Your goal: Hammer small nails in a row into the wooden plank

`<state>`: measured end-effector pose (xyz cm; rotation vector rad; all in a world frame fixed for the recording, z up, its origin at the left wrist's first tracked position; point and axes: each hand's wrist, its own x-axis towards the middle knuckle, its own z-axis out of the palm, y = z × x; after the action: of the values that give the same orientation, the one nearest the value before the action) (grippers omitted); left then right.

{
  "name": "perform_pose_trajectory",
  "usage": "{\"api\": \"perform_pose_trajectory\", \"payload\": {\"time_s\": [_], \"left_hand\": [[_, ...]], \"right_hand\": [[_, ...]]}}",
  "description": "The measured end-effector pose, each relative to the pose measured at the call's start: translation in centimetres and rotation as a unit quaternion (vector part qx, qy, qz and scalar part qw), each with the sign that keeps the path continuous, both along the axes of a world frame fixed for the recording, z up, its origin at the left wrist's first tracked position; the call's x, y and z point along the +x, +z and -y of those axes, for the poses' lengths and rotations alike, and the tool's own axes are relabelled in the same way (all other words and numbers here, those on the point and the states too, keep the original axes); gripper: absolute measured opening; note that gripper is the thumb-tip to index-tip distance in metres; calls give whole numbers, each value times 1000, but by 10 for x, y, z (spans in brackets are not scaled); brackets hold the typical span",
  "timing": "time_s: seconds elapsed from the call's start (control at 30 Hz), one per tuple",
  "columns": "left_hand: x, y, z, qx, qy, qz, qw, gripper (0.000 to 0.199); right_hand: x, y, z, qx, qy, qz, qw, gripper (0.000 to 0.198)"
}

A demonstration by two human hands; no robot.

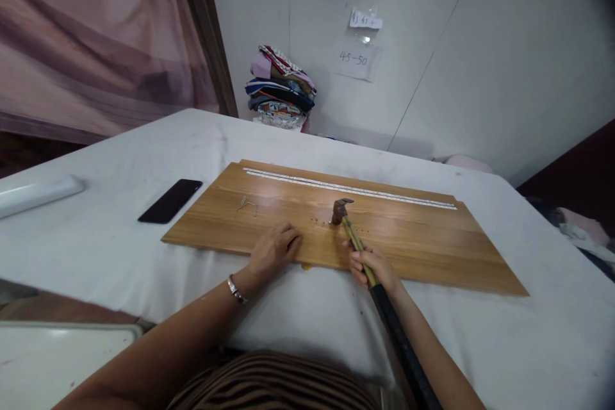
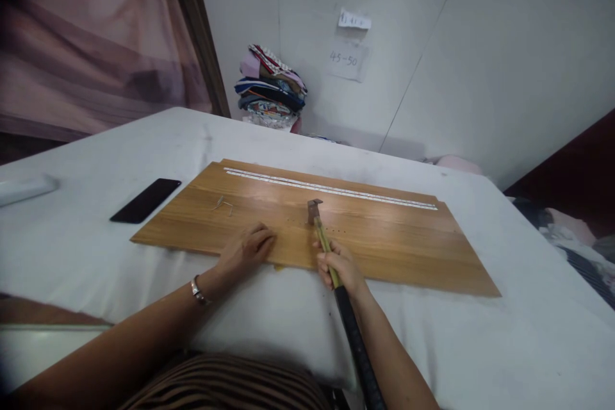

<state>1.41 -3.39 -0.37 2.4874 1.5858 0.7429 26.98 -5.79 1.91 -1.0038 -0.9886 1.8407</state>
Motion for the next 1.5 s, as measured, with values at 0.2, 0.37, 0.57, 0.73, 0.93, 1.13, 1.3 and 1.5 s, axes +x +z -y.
{"api": "perform_pose_trajectory", "payload": {"time_s": [0.2,0.37,0.57,0.73,0.93,1.13,1.3,1.5], "left_hand": [[0,1,0,2,0,-3,1000,21],[0,0,-1,7,1,-3,1000,20],[0,-1,-1,-4,-2,6,1000,19],[0,0,0,0,2,8,1000,20],[0,-1,-1,-3,0,9,1000,20],[0,-1,-1,-5,-5,15,1000,21],[0,-1,-1,-4,-1,16,1000,21],[0,2,0,-8,-1,2,1000,21]], "right_hand": [[0,4,2,5,-4,4,1000,37],[0,2,0,5,8,10,1000,36],[1,4,1,8,-3,1,1000,36],[1,3,0,4,0,7,1000,35],[3,-1,0,6,0,-4,1000,35],[1,4,1,7,-1,6,1000,36],[1,1,0,0,5,10,1000,36],[2,1,0,0,-3,7,1000,35]]}}
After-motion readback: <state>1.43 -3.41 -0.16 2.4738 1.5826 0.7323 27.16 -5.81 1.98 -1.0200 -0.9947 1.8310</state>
